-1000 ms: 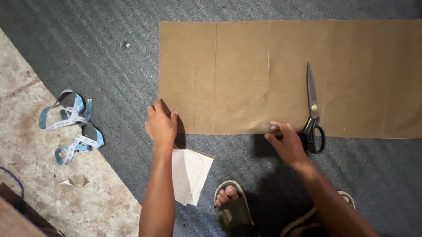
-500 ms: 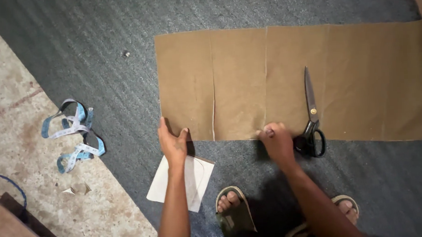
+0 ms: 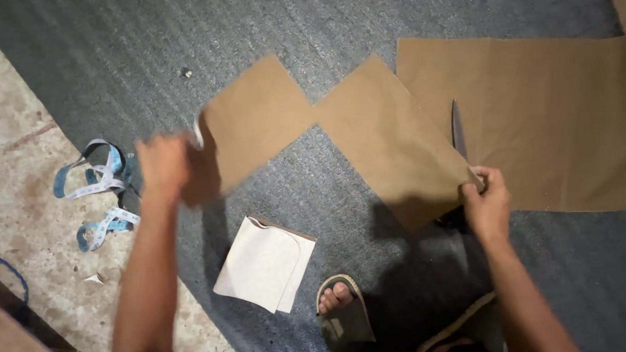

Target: Cutting strips of brown and white upholstery material using scissors on a workshop floor.

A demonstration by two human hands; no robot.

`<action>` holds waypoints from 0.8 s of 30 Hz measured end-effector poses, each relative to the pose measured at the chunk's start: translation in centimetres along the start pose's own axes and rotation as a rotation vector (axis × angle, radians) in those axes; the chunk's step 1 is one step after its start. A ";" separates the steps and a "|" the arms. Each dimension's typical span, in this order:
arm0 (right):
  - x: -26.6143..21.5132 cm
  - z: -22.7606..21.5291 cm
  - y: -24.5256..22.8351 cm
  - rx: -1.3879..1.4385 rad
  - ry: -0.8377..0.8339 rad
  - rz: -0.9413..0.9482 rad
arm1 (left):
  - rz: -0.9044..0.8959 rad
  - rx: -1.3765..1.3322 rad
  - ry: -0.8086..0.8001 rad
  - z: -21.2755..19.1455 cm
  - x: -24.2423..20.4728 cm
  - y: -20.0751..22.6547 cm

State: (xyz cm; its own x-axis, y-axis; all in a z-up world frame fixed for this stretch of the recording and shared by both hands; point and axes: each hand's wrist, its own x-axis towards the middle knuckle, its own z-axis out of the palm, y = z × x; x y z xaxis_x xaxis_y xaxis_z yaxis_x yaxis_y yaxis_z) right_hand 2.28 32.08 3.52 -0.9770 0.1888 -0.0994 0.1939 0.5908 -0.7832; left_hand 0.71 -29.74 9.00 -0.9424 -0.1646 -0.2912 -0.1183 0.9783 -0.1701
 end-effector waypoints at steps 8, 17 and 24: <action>-0.2 2.2 3.8 0.200 -0.063 0.249 | -0.116 -0.493 0.541 -0.9 10.1 7.0; -1.6 1.2 4.5 -0.026 -0.181 0.137 | 0.112 -0.368 0.606 6.0 7.1 19.9; -0.7 0.2 2.8 0.191 -0.206 0.308 | 0.183 -0.345 0.604 4.8 5.3 20.9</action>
State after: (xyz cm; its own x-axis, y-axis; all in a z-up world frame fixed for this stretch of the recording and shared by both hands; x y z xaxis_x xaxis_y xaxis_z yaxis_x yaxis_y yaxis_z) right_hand 3.51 33.39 1.28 -0.8773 0.1618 -0.4518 0.4783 0.3717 -0.7956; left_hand -5.27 -10.75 -0.61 -0.9532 0.0063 0.3021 0.0598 0.9840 0.1679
